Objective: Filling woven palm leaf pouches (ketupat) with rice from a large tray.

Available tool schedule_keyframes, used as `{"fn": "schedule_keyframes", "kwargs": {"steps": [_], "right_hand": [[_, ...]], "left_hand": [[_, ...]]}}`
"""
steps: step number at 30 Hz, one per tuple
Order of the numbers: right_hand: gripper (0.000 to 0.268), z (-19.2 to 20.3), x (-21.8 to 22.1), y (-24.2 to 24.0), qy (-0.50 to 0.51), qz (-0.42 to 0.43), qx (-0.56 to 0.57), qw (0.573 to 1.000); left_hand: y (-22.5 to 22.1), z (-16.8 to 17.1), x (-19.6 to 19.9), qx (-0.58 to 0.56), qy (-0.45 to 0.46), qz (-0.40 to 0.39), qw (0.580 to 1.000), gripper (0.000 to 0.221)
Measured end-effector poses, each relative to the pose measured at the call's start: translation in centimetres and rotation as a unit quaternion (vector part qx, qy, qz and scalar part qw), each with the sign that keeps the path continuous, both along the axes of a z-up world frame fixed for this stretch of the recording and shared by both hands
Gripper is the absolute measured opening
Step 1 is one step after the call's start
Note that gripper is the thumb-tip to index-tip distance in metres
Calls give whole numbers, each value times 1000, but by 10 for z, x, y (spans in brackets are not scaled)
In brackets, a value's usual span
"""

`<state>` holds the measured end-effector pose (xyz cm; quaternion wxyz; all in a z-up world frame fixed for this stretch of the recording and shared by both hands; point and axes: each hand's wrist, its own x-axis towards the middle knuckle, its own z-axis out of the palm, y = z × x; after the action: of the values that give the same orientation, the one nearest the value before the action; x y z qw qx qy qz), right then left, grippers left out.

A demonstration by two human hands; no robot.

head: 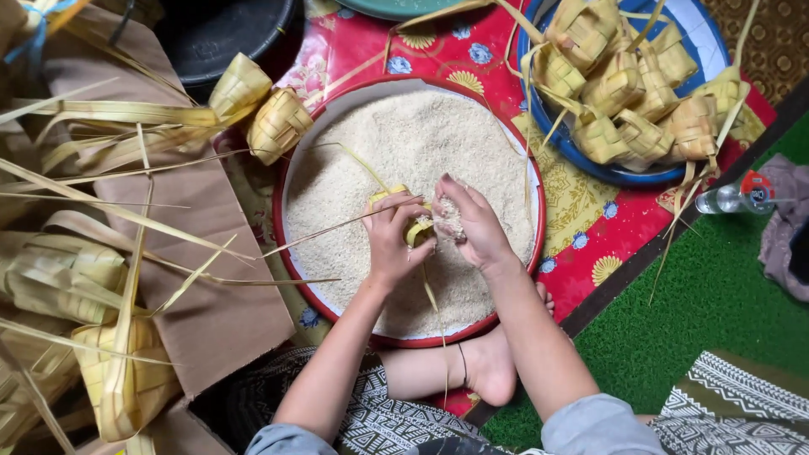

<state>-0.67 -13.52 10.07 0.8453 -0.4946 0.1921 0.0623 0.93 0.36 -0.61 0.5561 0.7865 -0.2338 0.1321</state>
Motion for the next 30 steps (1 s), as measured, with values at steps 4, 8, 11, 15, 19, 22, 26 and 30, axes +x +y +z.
{"fn": "schedule_keyframes", "kwargs": {"steps": [4, 8, 11, 15, 19, 22, 26, 30], "right_hand": [[21, -6, -6, -7, -55, -9, -259, 964], [18, -25, -21, -24, -41, 62, -458, 886], [25, -32, -32, -36, -86, 113, -527, 838], [115, 25, -34, -7, 80, 330, -595, 728], [128, 20, -46, 31, 88, 385, -624, 675], [96, -7, -48, 46, 115, 323, -660, 668], [81, -66, -50, 25, 47, 204, -705, 678], [73, -83, -51, 17, -13, 81, -708, 702]], "left_hand": [[5, 10, -3, -11, 3, -12, 1000, 37], [5, 11, -1, -15, 6, -11, 1000, 37], [2, 0, 2, -27, 18, -7, 999, 37], [9, 19, 11, -123, 61, 7, 991, 27], [17, 41, 14, -140, 65, 27, 988, 29], [18, 55, 12, -135, 52, 27, 989, 30], [19, 59, 9, -145, 51, 14, 988, 30], [24, 65, 10, -151, 46, 23, 987, 28]]}}
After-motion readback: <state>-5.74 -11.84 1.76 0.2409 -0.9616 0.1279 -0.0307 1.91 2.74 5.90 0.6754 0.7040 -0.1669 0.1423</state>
